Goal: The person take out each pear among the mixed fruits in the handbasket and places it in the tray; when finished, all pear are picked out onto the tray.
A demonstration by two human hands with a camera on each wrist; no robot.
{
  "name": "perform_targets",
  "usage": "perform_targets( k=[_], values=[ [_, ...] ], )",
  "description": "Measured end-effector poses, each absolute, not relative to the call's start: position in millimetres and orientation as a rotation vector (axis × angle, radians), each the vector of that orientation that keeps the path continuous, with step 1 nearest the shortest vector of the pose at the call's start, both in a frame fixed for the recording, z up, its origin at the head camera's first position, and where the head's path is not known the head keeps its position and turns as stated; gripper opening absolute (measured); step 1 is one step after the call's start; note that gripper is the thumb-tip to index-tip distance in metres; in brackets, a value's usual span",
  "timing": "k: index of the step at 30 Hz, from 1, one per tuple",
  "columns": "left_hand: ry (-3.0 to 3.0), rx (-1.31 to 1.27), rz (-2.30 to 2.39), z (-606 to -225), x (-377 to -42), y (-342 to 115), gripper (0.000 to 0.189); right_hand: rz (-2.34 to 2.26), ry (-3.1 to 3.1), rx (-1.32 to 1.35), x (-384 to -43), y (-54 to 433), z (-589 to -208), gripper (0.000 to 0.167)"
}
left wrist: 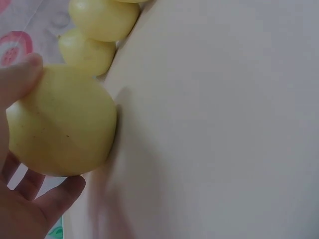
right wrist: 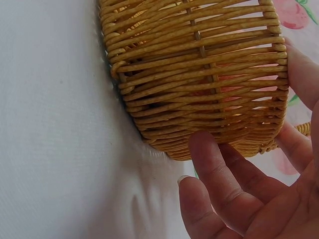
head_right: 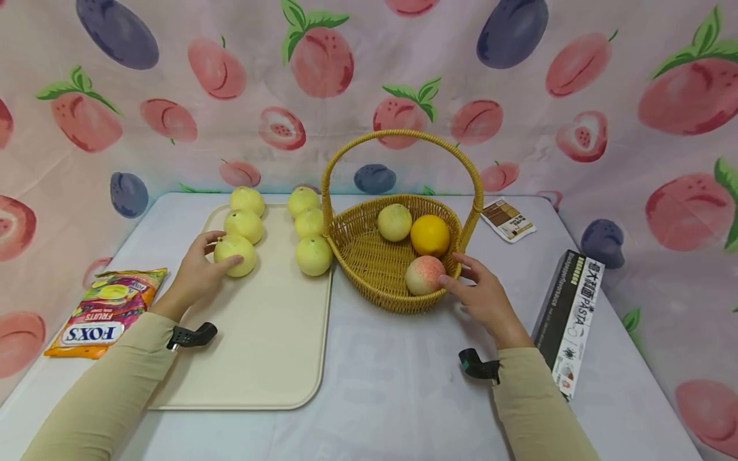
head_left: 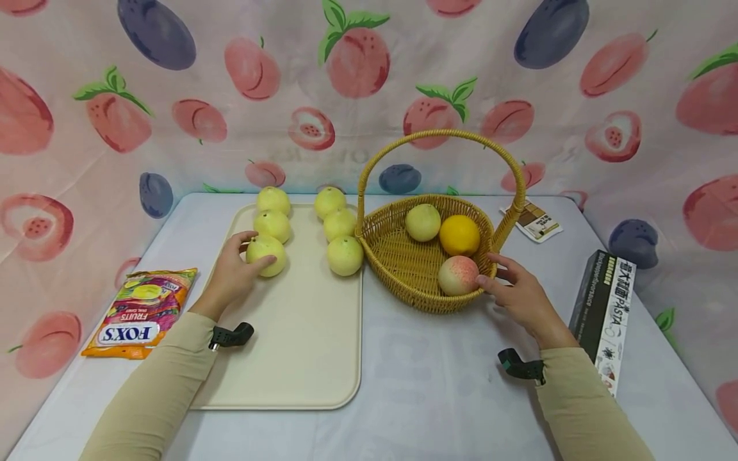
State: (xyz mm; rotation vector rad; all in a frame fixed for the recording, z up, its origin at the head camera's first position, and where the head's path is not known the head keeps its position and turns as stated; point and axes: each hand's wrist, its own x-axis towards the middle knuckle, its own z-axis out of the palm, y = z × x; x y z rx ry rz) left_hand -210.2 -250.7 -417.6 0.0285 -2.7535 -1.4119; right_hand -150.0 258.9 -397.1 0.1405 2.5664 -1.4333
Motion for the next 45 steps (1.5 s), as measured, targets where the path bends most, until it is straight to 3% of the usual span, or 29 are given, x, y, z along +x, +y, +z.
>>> perform_targets(
  k=[13,21,35,45],
  values=[
    [-2.772,0.05,-1.369,-409,-207,-249,0.078,-1.439,2.572,0.137,-150,258,-397,0.091],
    [-2.616,-0.029,-1.351,-372,-200,-251,0.077,-1.467,2.558,0.127,-149,257,-397,0.089],
    [-2.611,-0.293,-1.394,-328,-187,-214,0.078,-1.44,2.563,0.137,-149,259,-395,0.091],
    [-2.634,-0.641,-1.473,-325,-180,-166,0.075,-1.446,2.552,0.145,-149,257,-395,0.09]
  ],
)
